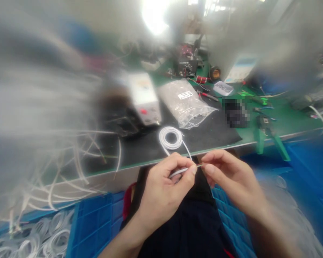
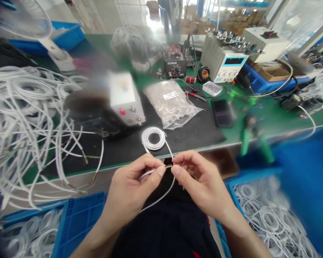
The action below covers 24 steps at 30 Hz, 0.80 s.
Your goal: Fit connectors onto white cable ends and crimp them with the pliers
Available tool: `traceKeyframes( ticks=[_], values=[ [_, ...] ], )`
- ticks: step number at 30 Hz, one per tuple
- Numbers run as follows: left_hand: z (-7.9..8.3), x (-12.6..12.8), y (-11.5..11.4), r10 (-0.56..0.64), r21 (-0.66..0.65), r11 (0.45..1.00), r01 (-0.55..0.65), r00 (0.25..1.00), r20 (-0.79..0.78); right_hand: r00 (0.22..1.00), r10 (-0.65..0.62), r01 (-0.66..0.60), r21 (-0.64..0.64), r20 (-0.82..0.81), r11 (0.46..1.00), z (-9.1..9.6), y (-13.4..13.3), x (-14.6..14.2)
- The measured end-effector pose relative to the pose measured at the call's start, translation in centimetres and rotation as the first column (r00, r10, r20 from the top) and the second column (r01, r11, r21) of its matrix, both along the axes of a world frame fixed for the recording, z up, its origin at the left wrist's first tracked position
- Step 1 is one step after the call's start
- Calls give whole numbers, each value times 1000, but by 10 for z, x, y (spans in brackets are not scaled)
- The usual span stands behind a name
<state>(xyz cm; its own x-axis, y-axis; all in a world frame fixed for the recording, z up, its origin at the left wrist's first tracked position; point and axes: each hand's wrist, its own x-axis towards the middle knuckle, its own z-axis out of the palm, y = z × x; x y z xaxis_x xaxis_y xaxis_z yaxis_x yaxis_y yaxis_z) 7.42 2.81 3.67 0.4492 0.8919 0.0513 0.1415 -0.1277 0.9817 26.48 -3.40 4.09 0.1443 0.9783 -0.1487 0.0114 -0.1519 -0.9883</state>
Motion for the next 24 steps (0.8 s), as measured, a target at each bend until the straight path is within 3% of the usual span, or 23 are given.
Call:
traceKeyframes(
  ticks=[11, 18, 21, 24],
  values=[
    [-1, 37, -1, -7, 41, 999, 10, 997, -80, 937, -138, 87, 171, 320, 982, -2, -9, 12],
    [-5, 44, -2, -33, 43, 998, 38, 993, -115, 894, -166, 65, 246, 416, 967, -7, -16, 19],
    [-2, 44, -4, -40, 55, 997, 45, 995, -96, 919, -156, 72, 235, 362, 969, -10, -15, 24],
    [1, 42, -4, -90, -34, 995, 89, 995, -39, 999, -21, 18, 96, 29, 995, -18, -11, 32]
  ],
)
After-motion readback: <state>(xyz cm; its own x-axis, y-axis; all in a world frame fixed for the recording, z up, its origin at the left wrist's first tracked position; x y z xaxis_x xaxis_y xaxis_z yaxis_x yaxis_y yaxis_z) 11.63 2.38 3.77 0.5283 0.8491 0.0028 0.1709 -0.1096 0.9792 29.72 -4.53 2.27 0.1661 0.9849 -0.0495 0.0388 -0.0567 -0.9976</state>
